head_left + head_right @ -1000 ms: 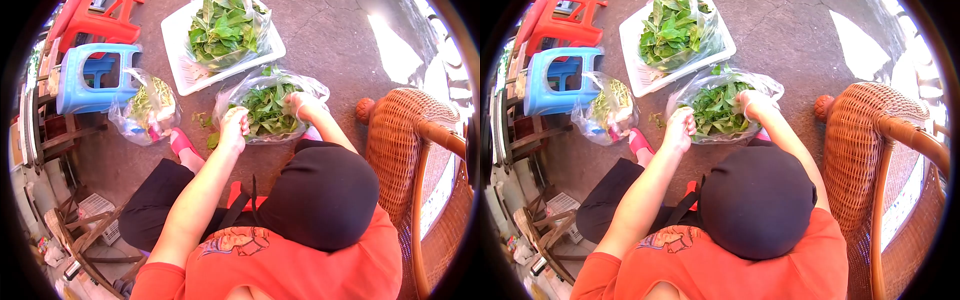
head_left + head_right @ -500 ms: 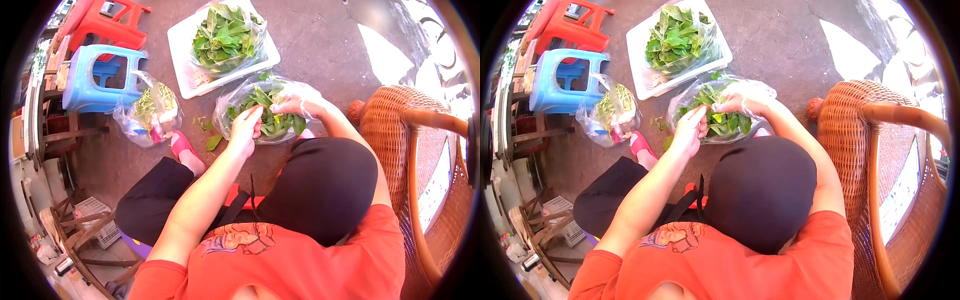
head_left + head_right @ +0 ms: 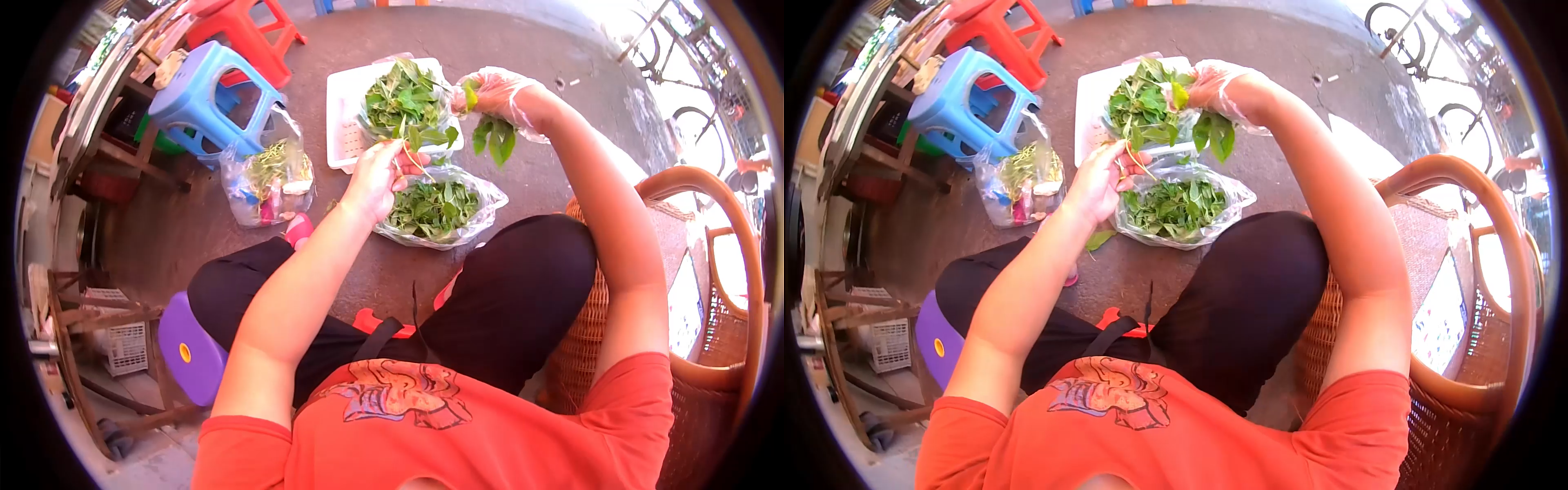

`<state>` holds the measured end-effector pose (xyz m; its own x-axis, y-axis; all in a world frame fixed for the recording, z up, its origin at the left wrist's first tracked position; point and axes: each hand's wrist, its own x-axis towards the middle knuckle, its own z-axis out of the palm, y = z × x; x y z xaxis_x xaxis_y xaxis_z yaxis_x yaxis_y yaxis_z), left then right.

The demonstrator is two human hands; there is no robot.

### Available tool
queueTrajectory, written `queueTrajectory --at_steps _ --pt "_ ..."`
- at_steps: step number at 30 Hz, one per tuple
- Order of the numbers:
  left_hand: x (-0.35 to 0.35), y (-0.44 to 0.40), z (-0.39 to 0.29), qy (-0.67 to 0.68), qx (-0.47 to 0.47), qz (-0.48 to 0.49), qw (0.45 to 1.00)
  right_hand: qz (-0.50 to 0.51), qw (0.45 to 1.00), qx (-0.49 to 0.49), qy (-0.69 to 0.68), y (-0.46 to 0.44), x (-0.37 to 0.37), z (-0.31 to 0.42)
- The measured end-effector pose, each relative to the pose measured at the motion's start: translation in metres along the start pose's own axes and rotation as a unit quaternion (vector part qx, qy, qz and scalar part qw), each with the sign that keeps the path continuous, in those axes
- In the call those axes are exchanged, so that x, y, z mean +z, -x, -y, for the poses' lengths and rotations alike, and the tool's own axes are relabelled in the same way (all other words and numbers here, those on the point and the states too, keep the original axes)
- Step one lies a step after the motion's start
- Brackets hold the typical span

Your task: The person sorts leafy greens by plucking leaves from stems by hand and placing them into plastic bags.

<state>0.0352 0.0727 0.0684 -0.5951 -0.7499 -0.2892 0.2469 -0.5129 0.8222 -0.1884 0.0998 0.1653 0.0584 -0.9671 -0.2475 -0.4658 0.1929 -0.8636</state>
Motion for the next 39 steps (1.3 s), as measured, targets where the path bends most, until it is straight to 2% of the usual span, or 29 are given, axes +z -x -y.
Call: queueTrajectory --at_steps 2,4,5,6,8,10,12,13,16,17,21,27,31,34,35,38,39 --pt "0.003 0.01 -0.012 -0.013 0.004 0.024 1.0 -0.005 0.999 -0.002 -0.032 0.013 0.014 0.028" --pt "0.001 0.017 -0.023 -0.03 -0.007 0.062 0.998 -0.031 0.999 -0.024 0.004 0.022 0.033 0.052" --pt "0.01 0.027 -0.03 -0.028 -0.023 0.039 0.999 -0.042 0.997 -0.052 0.024 0.025 0.041 0.057" --pt "0.012 0.032 -0.036 -0.036 -0.025 0.055 0.998 -0.053 0.995 -0.078 0.04 0.029 0.05 0.061" --pt "0.013 0.04 -0.046 -0.053 -0.035 0.086 0.994 -0.094 0.993 -0.064 0.044 0.034 0.062 0.061" --pt "0.016 0.046 -0.053 -0.054 -0.038 0.096 0.993 -0.068 0.992 -0.102 -0.004 0.027 0.071 0.046" --pt "0.013 0.041 -0.055 -0.035 -0.037 0.135 0.99 -0.025 0.996 -0.079 -0.018 0.039 0.075 0.048" --pt "0.014 0.039 -0.058 -0.03 -0.046 0.148 0.987 -0.029 0.994 -0.102 -0.012 0.039 0.077 0.041" --pt "0.015 0.032 -0.059 -0.042 -0.086 0.137 0.986 -0.029 0.997 -0.039 -0.06 0.035 0.073 0.023" --pt "0.013 0.026 -0.059 -0.051 -0.094 0.152 0.983 -0.044 0.998 -0.029 -0.029 0.041 0.072 0.03" --pt "0.007 0.001 -0.056 -0.049 -0.103 0.17 0.979 -0.047 0.994 -0.009 -0.098 0.017 0.067 0.002" --pt "-0.003 -0.054 -0.044 -0.117 -0.094 0.136 0.979 -0.09 0.995 0.016 0.032 -0.015 0.059 -0.018" --pt "-0.006 -0.078 -0.029 -0.125 -0.15 0.159 0.968 -0.066 0.995 0.025 -0.073 -0.029 0.06 -0.063" --pt "-0.002 -0.084 -0.022 -0.151 -0.123 0.142 0.97 -0.157 0.963 -0.096 0.196 -0.037 0.062 -0.074" --pt "-0.003 -0.084 -0.019 -0.172 -0.091 0.111 0.975 -0.203 0.956 -0.101 0.188 -0.035 0.066 -0.064" --pt "-0.019 -0.09 -0.013 -0.148 -0.046 0.072 0.985 -0.294 0.928 -0.05 0.224 -0.065 0.072 -0.087" --pt "-0.024 -0.091 -0.016 -0.127 -0.043 0.065 0.989 -0.302 0.938 0.043 0.167 -0.069 0.069 -0.085"
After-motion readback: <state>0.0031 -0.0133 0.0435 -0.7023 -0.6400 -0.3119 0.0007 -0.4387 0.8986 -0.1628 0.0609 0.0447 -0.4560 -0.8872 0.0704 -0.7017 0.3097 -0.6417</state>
